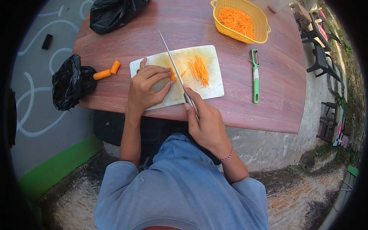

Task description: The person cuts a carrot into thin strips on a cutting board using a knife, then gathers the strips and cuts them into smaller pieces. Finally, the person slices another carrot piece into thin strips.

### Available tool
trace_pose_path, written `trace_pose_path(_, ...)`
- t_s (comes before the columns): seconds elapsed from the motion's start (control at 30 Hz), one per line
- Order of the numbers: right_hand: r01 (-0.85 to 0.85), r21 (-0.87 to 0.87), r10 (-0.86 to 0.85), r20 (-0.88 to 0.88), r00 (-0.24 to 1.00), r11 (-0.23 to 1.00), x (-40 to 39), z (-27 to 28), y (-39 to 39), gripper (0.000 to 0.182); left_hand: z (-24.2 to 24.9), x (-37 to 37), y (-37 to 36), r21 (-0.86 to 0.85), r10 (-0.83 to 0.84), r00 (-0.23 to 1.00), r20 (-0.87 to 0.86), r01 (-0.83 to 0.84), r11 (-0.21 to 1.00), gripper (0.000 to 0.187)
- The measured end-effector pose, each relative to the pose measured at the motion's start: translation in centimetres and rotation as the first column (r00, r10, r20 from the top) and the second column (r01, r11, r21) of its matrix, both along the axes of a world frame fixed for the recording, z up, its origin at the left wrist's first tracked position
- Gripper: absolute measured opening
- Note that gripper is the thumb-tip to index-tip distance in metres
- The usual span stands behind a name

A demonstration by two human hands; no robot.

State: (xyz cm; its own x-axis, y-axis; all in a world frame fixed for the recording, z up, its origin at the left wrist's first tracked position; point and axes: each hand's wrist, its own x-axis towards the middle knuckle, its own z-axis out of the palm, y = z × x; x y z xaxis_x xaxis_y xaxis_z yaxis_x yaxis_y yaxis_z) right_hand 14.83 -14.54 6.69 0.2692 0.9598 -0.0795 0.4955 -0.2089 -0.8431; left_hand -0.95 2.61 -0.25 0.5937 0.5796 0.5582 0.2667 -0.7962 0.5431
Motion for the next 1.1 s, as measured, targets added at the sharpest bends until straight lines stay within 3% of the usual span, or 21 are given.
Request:
trace_pose_path(0.1,-0.018,0.002,0.019,-0.063,0.998,1.0,-0.3,0.0,-0.1,0.05,-0.1,0.0,0.0,0.001,-0.002,1.0,0.006,0.002,1.0,0.016)
trace_pose_path(0.37,-0.039,0.116,0.038,0.007,0.999,0.992,-0.8,-0.4,-0.6,0.053,0.0,0.0,0.0,0.024,-0.005,1.0,-0.013,0.005,1.0,0.014)
trace_pose_path(0.7,-0.035,0.003,0.035,0.082,0.996,0.999,-1.5,0.2,-1.1,0.056,-0.1,0.1,0.0,0.028,-0.007,1.0,-0.01,0.008,1.0,0.014)
trace_pose_path(0.77,-0.047,0.107,0.033,0.135,0.99,0.993,-1.6,-0.6,-0.8,0.055,0.0,0.0,0.1,0.04,-0.012,1.0,-0.021,0.013,0.999,0.015)
trace_pose_path(1.1,-0.096,-0.002,0.096,0.086,0.992,0.995,-0.3,-0.3,1.8,0.049,-0.2,0.1,0.2,0.059,-0.021,1.0,-0.02,0.022,0.998,0.013)
